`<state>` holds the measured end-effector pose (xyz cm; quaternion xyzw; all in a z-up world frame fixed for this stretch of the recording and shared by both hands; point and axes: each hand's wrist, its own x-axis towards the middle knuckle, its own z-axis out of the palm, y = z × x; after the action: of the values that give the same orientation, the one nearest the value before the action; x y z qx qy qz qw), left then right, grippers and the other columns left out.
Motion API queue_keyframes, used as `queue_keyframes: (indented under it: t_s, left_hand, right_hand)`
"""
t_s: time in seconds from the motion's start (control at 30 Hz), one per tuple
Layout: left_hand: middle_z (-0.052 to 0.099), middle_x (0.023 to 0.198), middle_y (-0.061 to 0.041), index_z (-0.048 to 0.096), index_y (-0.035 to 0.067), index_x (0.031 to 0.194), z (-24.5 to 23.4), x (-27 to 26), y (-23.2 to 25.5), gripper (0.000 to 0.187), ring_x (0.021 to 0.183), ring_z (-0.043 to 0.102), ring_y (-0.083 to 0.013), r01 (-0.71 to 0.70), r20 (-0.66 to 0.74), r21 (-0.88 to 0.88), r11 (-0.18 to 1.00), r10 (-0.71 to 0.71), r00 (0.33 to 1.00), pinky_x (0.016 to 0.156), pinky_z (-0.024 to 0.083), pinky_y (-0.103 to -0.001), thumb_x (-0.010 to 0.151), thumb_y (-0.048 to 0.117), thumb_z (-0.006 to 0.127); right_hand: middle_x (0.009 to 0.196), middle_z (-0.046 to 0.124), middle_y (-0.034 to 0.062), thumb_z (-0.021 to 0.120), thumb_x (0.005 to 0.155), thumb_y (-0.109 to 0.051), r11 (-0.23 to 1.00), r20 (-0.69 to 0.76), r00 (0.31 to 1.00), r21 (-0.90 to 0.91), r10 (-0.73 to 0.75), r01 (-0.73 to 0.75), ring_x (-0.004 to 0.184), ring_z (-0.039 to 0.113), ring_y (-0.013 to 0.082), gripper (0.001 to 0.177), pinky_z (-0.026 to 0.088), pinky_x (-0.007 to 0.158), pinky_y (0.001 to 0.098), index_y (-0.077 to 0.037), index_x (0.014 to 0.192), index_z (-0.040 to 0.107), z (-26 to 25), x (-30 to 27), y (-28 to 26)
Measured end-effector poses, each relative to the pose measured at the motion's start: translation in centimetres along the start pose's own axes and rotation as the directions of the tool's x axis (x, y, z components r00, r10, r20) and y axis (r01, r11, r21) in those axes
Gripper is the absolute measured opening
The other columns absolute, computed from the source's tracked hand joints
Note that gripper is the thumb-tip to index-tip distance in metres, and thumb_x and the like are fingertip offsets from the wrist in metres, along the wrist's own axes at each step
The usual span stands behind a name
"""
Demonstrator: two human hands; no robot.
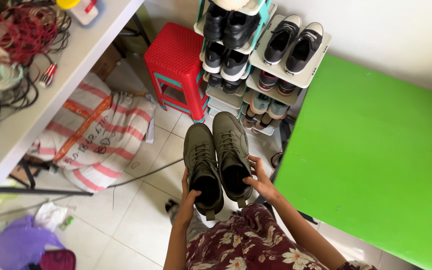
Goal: The person picks up pairs of shoes from a green table and places them onto a multi-tiered shoe rack. The person handles several pairs of sneakers and boots, moving them one by one from the table to the rack.
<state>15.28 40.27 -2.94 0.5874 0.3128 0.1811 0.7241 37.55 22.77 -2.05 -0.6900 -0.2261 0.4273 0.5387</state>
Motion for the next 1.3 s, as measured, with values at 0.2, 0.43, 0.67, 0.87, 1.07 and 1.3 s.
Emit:
queue_keyframes:
  t_s: [0.2,0.43,0.67,0.87,1.07,1.3]
  left_hand:
    - [0.007,0.172,-0.011,0.011,0.022,0.164,-8.0,8.9,0.5,0.101,0.157,0.008,-0.0299,0.159,0.105,0.092,0.983,-0.169,0.980,0.121,0.019,-0.049,0.075,0.034,0.056]
    - [0.005,0.173,-0.013,0.004,0.020,0.164,-17.5,18.7,1.6,0.101,0.158,0.008,-0.0322,0.199,0.327,0.238,0.951,-0.271,0.905,0.123,0.020,-0.049,0.078,0.036,0.055]
    - [0.006,0.171,-0.015,-0.001,0.019,0.164,-20.7,25.6,0.2,0.100,0.157,0.009,-0.0336,0.236,0.485,0.360,0.903,-0.397,0.779,0.122,0.020,-0.048,0.081,0.033,0.053]
    - [0.017,0.167,-0.014,-0.014,0.021,0.162,-20.9,32.8,-3.7,0.096,0.149,0.028,-0.0321,0.251,0.572,0.441,0.861,-0.486,0.661,0.116,0.031,-0.044,0.087,0.029,0.045]
    - [0.020,0.166,-0.010,-0.018,0.023,0.161,-21.2,39.7,-7.3,0.089,0.141,0.038,-0.0307,0.229,0.591,0.517,0.825,-0.537,0.602,0.109,0.040,-0.040,0.095,0.036,0.040]
    - [0.005,0.171,-0.001,-0.008,0.024,0.162,-19.2,45.6,-12.2,0.085,0.150,0.027,-0.0237,0.223,0.538,0.603,0.766,-0.596,0.596,0.111,0.039,-0.041,0.093,0.038,0.039]
  right_hand:
    - [0.155,0.039,0.0221,0.062,0.078,-0.012,0.994,-0.115,0.993,0.111,0.030,-0.017,0.130,0.049,0.0364,0.084,0.043,0.110,0.0487,-0.015,0.152,0.022,6.0,7.2,0.6]
    - [0.152,0.045,0.0211,0.060,0.081,-0.009,0.951,-0.324,0.929,0.299,0.180,-0.080,0.132,0.048,0.0348,0.078,0.041,0.109,0.0448,-0.014,0.151,0.027,15.2,12.5,0.5]
    - [0.150,0.052,0.0184,0.060,0.082,-0.008,0.905,-0.556,0.787,0.426,0.269,-0.008,0.127,0.056,0.0278,0.076,0.044,0.107,0.0398,-0.010,0.155,0.037,20.6,15.0,1.8]
    - [0.147,0.056,0.0147,0.059,0.082,-0.008,0.885,-0.645,0.696,0.464,0.315,0.029,0.116,0.062,0.0235,0.076,0.047,0.102,0.0370,-0.010,0.155,0.042,20.2,19.7,4.0]
    - [0.130,0.070,0.0219,0.060,0.084,-0.008,0.824,-0.636,0.645,0.566,0.423,0.017,0.107,0.065,0.0231,0.077,0.050,0.100,0.0352,-0.016,0.159,0.045,18.8,25.1,5.3]
    - [0.137,0.064,0.0108,0.060,0.074,-0.008,0.866,-0.711,0.595,0.498,0.375,0.049,0.113,0.068,0.0245,0.076,0.055,0.093,0.0374,-0.014,0.149,0.050,15.1,30.7,9.7]
